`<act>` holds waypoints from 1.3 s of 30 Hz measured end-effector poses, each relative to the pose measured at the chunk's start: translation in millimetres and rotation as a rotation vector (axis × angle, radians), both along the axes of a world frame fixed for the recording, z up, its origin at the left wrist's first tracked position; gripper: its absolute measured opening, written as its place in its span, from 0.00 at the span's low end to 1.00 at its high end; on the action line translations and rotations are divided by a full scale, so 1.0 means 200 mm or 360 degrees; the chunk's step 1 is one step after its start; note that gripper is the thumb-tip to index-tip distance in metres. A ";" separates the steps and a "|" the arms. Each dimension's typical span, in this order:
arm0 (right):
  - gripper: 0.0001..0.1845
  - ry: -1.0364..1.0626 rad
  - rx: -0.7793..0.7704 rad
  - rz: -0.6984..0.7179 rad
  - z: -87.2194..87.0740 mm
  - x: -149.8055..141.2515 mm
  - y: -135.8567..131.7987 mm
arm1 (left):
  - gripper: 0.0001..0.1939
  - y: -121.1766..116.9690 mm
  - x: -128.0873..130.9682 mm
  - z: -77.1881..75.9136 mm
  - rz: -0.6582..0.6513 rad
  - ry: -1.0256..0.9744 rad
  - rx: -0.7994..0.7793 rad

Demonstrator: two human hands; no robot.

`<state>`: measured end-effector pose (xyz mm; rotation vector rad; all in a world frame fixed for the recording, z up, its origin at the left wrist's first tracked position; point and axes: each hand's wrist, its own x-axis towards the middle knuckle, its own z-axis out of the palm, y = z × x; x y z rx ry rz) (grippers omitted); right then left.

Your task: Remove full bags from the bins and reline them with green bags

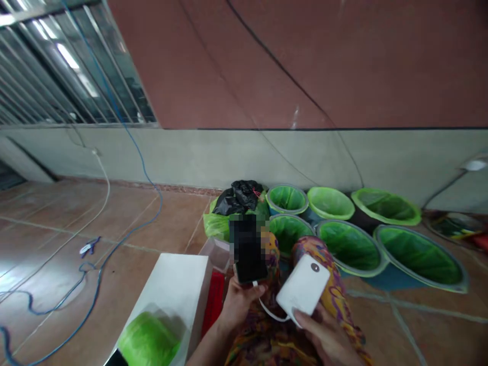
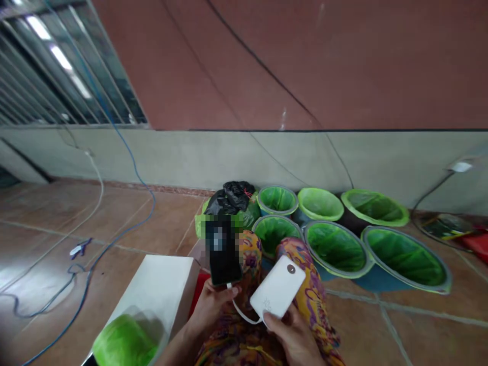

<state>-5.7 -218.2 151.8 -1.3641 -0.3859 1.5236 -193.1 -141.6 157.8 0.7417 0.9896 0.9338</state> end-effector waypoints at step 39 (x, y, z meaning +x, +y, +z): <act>0.13 0.0984 0.0118 -0.0036 0.13 -0.02 0.53 | 0.14 -0.01 0.16 -0.01 -0.0408 -0.0192 -0.0023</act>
